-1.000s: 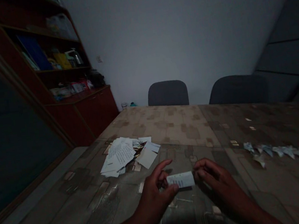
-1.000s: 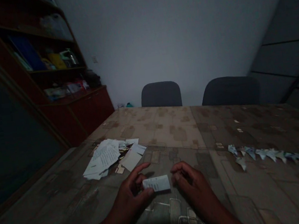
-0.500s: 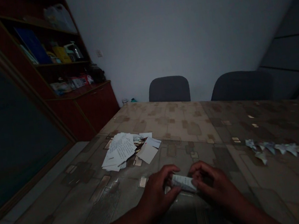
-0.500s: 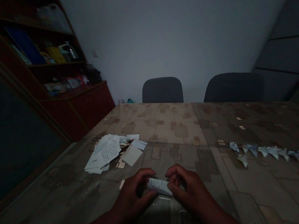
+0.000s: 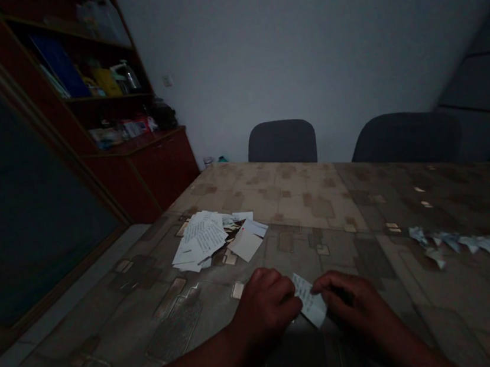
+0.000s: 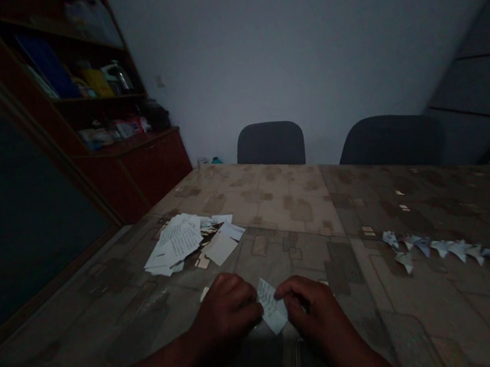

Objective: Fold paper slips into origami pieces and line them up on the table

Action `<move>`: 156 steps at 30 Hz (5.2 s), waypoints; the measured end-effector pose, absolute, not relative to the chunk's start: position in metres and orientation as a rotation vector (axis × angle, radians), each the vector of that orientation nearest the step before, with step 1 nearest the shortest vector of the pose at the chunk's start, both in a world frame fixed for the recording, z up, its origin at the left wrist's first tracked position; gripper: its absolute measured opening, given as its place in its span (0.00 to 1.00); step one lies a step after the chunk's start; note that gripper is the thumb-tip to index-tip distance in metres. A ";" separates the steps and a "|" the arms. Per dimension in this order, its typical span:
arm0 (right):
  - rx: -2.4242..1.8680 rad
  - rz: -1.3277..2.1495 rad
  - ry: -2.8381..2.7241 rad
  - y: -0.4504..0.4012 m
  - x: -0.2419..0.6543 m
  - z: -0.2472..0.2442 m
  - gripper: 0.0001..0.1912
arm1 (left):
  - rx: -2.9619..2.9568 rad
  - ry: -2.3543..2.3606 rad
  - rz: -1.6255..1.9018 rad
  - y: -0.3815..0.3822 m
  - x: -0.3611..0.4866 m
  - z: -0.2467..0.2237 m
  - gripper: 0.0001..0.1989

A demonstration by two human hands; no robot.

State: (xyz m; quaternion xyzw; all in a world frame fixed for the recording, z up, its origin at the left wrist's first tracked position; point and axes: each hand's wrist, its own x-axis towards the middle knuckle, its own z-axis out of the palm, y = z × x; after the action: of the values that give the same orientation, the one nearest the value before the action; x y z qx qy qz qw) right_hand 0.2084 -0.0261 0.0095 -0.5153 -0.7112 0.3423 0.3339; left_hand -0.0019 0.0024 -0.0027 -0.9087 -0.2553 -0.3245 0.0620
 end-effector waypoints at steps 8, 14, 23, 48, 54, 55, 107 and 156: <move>-1.133 0.630 -2.281 -0.019 0.223 0.003 0.18 | -2.901 -0.755 -0.884 0.009 -0.007 -0.008 0.11; -1.132 0.421 -2.485 -0.016 0.224 0.004 0.12 | -2.936 -0.785 -0.823 0.010 -0.007 -0.007 0.07; -1.132 0.402 -2.535 -0.017 0.227 0.002 0.06 | -2.971 -0.956 -0.616 -0.001 -0.001 -0.004 0.02; -1.539 0.398 -2.178 -0.007 0.210 -0.004 0.13 | -3.016 -1.582 -0.949 -0.003 0.001 0.002 0.07; -1.592 0.330 -2.182 -0.008 0.207 -0.004 0.12 | -2.965 -1.544 -0.823 -0.003 -0.004 0.011 0.07; -1.590 0.324 -2.180 -0.008 0.207 -0.004 0.12 | -2.947 -1.504 -0.771 -0.005 -0.004 0.013 0.07; -1.681 0.209 -2.203 -0.008 0.202 -0.005 0.10 | -3.112 -1.214 -0.151 -0.039 -0.003 -0.002 0.29; -1.665 0.140 -1.939 -0.023 0.197 -0.029 0.22 | -3.011 -1.060 -0.145 -0.031 -0.027 -0.015 0.31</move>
State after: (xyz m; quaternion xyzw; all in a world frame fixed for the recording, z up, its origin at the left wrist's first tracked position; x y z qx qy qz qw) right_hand 0.1968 -0.0226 -0.0290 -0.6231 -0.7257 0.0525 0.2870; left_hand -0.0266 -0.0311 -0.0146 -0.9419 -0.3317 -0.0455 -0.0268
